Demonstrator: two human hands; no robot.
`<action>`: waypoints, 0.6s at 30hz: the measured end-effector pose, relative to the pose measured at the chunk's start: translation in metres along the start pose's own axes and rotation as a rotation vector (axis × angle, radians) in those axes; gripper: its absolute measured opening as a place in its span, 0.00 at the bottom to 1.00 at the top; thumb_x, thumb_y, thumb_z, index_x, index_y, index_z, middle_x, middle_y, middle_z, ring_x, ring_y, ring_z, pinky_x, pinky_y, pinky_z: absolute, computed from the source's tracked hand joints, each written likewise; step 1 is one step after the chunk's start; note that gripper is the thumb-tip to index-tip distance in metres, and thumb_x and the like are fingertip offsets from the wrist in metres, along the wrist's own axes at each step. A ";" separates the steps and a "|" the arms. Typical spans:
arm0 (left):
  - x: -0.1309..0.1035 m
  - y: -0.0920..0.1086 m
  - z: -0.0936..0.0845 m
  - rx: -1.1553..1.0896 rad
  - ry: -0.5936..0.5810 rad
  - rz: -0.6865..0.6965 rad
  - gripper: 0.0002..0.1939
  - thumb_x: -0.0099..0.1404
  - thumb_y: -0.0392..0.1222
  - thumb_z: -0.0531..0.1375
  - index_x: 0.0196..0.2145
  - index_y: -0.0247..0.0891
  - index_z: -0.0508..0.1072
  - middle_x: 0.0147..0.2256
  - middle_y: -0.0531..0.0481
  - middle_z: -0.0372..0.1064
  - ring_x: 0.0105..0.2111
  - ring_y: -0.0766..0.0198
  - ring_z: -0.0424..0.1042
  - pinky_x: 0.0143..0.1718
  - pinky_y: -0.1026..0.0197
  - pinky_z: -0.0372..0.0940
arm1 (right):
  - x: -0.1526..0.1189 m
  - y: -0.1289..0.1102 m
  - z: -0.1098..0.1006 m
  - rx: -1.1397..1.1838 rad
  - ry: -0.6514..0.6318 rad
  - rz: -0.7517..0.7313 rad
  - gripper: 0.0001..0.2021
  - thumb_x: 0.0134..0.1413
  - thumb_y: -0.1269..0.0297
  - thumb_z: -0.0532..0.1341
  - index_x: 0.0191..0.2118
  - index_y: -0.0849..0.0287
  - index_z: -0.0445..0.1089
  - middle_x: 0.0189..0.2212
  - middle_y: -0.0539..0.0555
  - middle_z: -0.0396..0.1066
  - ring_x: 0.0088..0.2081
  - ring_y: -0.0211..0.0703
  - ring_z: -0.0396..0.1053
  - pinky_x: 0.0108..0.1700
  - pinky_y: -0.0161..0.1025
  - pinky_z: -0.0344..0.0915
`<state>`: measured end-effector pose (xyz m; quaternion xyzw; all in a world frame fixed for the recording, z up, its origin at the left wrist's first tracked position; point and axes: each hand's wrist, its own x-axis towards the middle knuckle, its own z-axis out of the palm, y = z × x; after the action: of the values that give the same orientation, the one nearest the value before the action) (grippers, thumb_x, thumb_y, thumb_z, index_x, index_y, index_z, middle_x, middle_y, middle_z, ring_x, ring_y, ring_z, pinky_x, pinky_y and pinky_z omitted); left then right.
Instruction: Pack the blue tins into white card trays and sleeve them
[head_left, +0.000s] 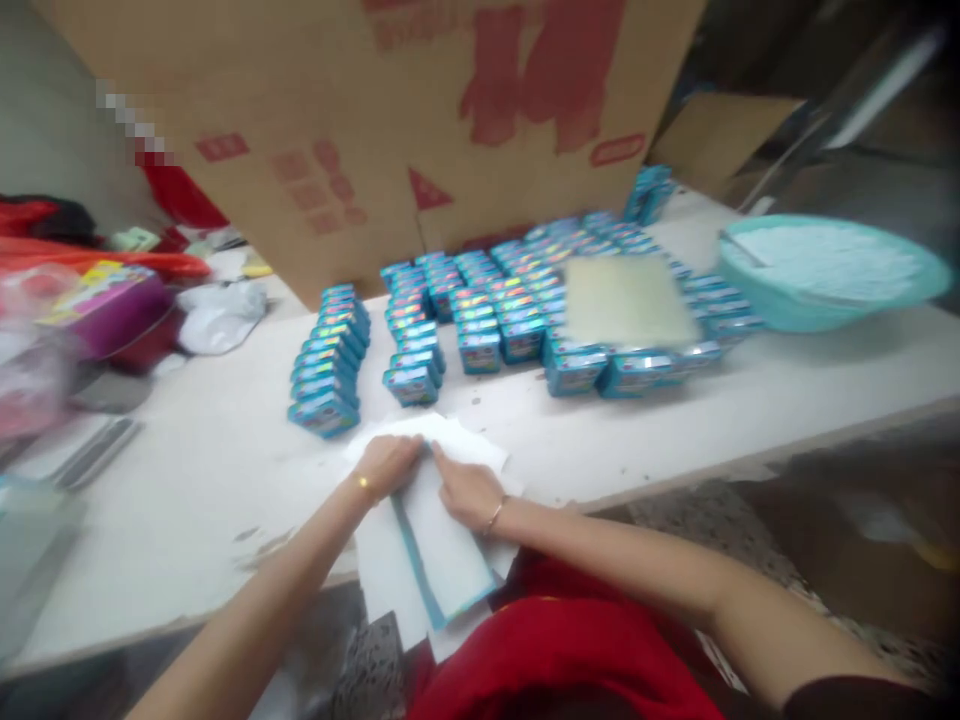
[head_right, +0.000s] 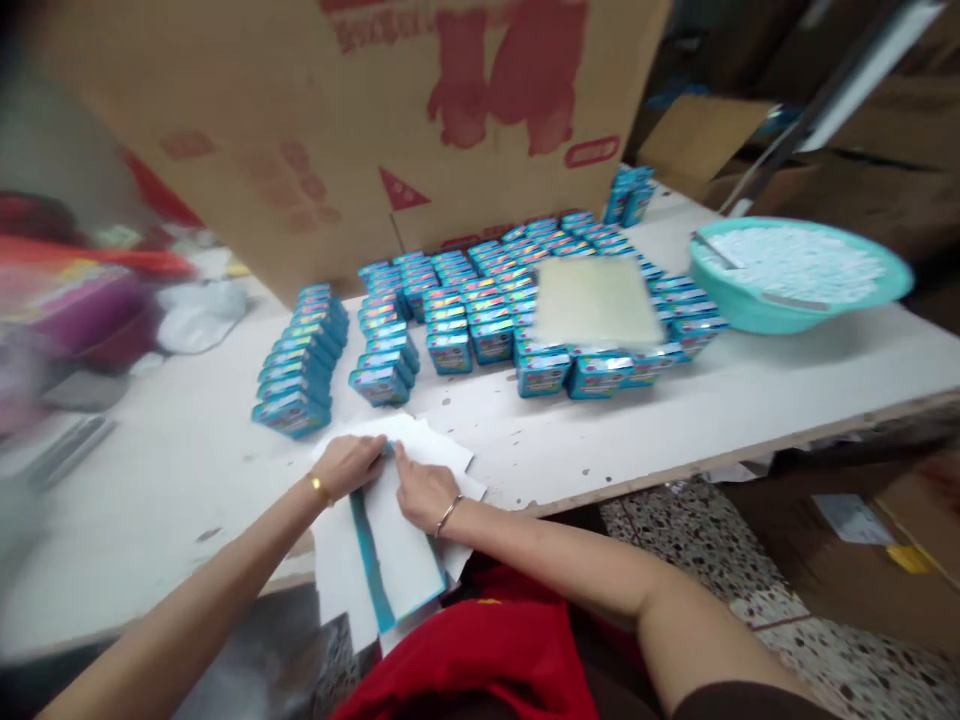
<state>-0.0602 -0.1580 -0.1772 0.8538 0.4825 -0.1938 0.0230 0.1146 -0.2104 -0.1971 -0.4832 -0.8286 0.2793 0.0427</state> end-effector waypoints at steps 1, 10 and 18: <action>0.001 0.000 -0.001 0.003 -0.004 0.001 0.14 0.62 0.35 0.48 0.43 0.34 0.68 0.33 0.39 0.74 0.33 0.49 0.74 0.29 0.55 0.63 | 0.000 0.000 -0.001 0.006 0.010 -0.006 0.33 0.55 0.66 0.47 0.66 0.66 0.38 0.43 0.61 0.73 0.38 0.51 0.72 0.36 0.43 0.64; -0.003 -0.008 -0.031 0.002 -0.017 -0.006 0.13 0.64 0.37 0.46 0.37 0.39 0.70 0.32 0.43 0.74 0.34 0.53 0.74 0.32 0.58 0.62 | -0.006 0.006 -0.014 0.137 0.106 -0.040 0.35 0.54 0.59 0.48 0.66 0.62 0.37 0.46 0.63 0.71 0.39 0.56 0.72 0.35 0.48 0.67; 0.018 0.030 -0.121 -0.019 0.232 0.035 0.11 0.65 0.41 0.46 0.34 0.40 0.67 0.30 0.47 0.72 0.30 0.61 0.72 0.29 0.64 0.58 | -0.071 0.058 -0.079 0.338 0.169 -0.086 0.35 0.56 0.63 0.49 0.67 0.61 0.34 0.49 0.62 0.70 0.41 0.52 0.72 0.40 0.44 0.64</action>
<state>0.0105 -0.1317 -0.0768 0.8785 0.4690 -0.0887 -0.0214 0.2240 -0.2139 -0.1458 -0.4550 -0.7833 0.3709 0.2047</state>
